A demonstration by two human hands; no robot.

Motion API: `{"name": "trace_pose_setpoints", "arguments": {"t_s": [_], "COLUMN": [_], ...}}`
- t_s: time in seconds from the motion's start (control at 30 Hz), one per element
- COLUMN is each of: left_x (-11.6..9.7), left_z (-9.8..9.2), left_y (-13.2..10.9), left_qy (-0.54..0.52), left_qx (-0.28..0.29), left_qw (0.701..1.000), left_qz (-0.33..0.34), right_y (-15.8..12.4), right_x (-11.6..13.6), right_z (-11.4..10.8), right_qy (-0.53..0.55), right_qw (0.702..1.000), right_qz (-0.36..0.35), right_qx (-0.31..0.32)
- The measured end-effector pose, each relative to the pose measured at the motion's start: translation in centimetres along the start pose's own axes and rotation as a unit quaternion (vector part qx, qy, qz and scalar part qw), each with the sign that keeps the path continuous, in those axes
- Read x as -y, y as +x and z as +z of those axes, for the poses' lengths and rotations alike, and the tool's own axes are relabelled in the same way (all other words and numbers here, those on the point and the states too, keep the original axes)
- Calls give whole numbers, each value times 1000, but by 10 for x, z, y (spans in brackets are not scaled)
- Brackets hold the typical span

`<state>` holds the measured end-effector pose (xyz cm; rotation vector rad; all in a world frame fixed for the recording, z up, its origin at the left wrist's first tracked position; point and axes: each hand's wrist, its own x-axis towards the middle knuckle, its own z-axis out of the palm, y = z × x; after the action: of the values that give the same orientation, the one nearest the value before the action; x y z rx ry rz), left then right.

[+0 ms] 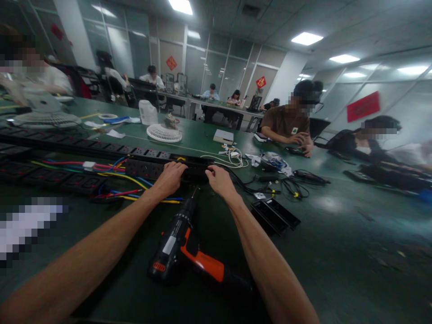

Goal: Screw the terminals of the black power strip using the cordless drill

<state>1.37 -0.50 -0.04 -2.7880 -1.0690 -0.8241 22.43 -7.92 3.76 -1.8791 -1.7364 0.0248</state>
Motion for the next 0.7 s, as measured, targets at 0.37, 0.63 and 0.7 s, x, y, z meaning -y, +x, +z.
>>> {"name": "trace_pose_setpoints", "arguments": {"t_s": [0.37,0.63,0.7], "left_x": [5,9,8], "left_z": [10,11,10], "left_y": [1,1,2], "left_qy": [-54,-78,-73], "left_qx": [-22,-31,-25], "left_qw": [998,996,996], "left_qz": [-36,-38,-45], "right_y": [-14,-23,-22], "right_x": [41,55,55], "right_z": [-20,-16,-16], "right_qy": [-40,-119,-114], "right_qw": [985,984,984], "right_qz": [-151,-109,-104], "right_qx": [-76,71,89]}}
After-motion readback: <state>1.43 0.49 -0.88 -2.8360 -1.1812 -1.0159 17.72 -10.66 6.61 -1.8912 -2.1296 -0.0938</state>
